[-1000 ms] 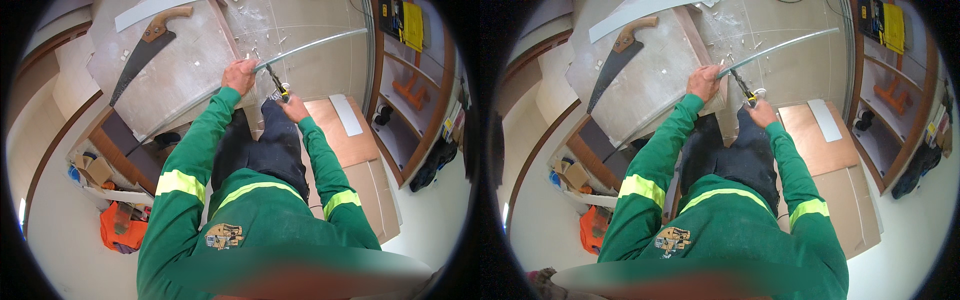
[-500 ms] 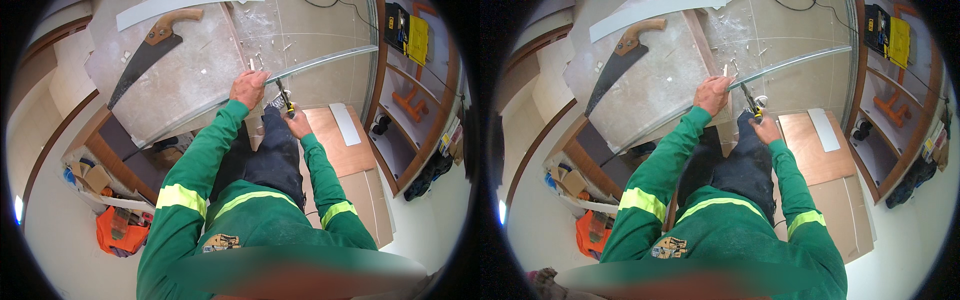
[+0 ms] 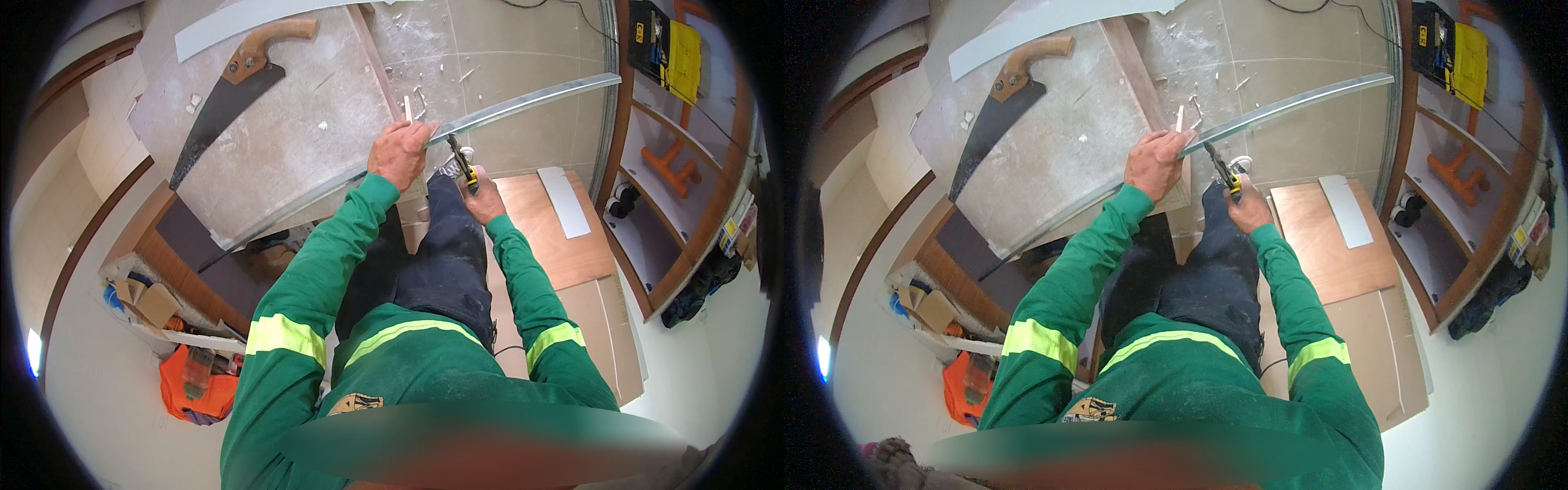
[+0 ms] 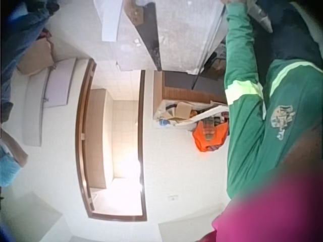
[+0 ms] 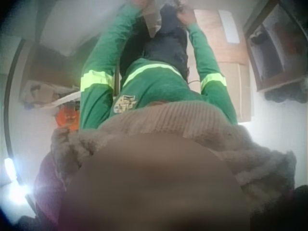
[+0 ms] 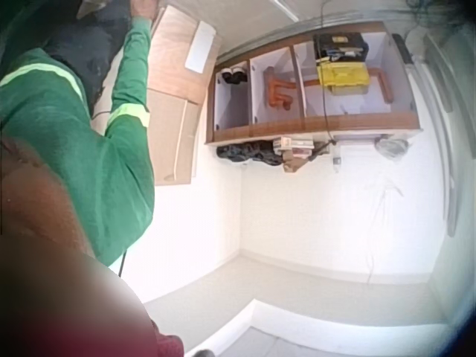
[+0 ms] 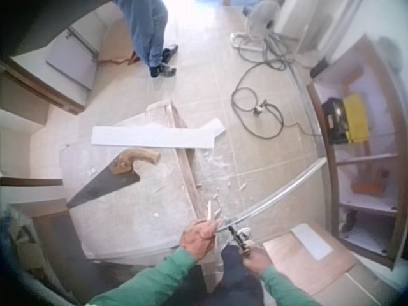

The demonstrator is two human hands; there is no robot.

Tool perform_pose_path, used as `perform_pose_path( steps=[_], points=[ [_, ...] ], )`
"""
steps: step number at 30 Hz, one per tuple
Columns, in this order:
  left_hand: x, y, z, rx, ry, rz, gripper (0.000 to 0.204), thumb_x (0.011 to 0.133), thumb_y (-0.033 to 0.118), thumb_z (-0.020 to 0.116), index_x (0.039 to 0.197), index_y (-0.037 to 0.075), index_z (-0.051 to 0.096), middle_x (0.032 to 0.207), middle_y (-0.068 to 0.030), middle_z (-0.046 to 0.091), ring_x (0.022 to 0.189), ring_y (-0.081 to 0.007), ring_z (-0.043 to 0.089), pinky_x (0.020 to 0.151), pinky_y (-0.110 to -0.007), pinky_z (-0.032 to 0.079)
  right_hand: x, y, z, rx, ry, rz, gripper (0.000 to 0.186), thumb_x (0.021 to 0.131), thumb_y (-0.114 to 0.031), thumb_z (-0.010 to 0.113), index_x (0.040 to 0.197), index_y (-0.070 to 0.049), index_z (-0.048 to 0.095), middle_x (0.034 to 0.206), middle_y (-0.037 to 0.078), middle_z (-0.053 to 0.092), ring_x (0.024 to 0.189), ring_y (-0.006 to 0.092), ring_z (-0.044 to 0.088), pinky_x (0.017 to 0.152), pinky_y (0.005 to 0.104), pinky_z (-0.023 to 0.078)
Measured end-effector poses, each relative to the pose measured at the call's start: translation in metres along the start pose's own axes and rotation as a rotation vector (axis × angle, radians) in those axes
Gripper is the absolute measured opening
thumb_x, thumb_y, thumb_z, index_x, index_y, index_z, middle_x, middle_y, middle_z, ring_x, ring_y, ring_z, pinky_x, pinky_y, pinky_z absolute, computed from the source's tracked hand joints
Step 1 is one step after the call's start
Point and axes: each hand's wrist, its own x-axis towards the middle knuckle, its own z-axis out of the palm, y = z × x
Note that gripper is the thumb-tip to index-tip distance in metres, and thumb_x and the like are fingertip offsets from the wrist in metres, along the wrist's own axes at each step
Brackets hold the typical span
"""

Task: The person measures a wall opening and a metal strip, then marks the strip with a pencil. They use tin snips to cut the metal strip to length and trim the edges. The person repeats the measuring and cutting process for a second piece.

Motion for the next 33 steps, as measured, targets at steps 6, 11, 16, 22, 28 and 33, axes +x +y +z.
perform_pose_path(
  steps=[6,11,16,22,28,33],
  points=[
    [0.001,0.002,-0.005,0.005,-0.040,-0.040,0.027,0.093,0.011,0.072,0.119,0.013,0.073,0.104,-0.0084,0.077,0.101,-0.0330,0.074,0.096,-0.043,0.058,-0.005,0.000,0.005,-0.070,0.049,0.030,0.047,0.101,-0.035,0.069,0.132,-0.002,0.056,0.115,0.035,0.070,0.111,0.0541,0.066,0.093,0.0585,0.053],
    [0.003,0.005,-0.006,0.006,-0.071,-0.053,0.026,0.090,0.012,0.074,0.116,0.012,0.073,0.105,-0.0100,0.077,0.102,-0.0330,0.074,0.095,-0.044,0.058,0.020,0.005,0.018,-0.029,0.083,-0.011,0.033,0.096,-0.028,0.070,0.116,-0.004,0.060,0.105,0.031,0.071,0.102,0.0527,0.068,0.084,0.0583,0.054],
    [-0.003,-0.003,0.004,0.067,-0.021,-0.053,0.026,0.091,0.016,0.077,0.117,0.014,0.075,0.112,-0.0089,0.079,0.106,-0.0329,0.075,0.094,-0.045,0.059,0.086,0.021,0.050,0.110,0.241,-0.371,0.018,0.091,-0.019,0.070,0.098,-0.008,0.059,0.092,0.026,0.070,0.089,0.0511,0.068,0.072,0.0561,0.054],
    [-0.006,-0.002,0.008,0.043,0.023,0.034,0.023,0.097,0.018,0.073,0.119,0.016,0.077,0.117,-0.0102,0.078,0.108,-0.0361,0.073,0.093,-0.046,0.058,0.039,0.034,0.036,0.064,0.160,-0.203,0.043,0.099,-0.039,0.070,0.121,-0.002,0.062,0.109,0.027,0.070,0.101,0.0496,0.069,0.085,0.0548,0.057],
    [-0.006,0.006,0.015,0.286,0.003,-0.011,0.019,0.097,0.017,0.072,0.114,0.010,0.070,0.104,-0.0129,0.073,0.101,-0.0377,0.069,0.092,-0.048,0.056,-0.091,0.040,-0.037,0.057,0.100,0.080,0.056,0.091,-0.042,0.070,0.118,0.007,0.069,0.117,0.033,0.072,0.110,0.0463,0.072,0.096,0.0533,0.056],
    [-0.026,-0.008,0.043,0.297,0.078,0.195,0.044,0.094,0.026,0.079,0.128,0.004,0.062,0.108,-0.0166,0.069,0.109,-0.0377,0.066,0.116,-0.056,0.043,-0.213,0.098,-0.100,0.116,0.107,0.335,0.075,0.088,-0.060,0.072,0.124,0.006,0.070,0.116,0.033,0.074,0.106,0.0437,0.074,0.095,0.0526,0.057]
  ],
)
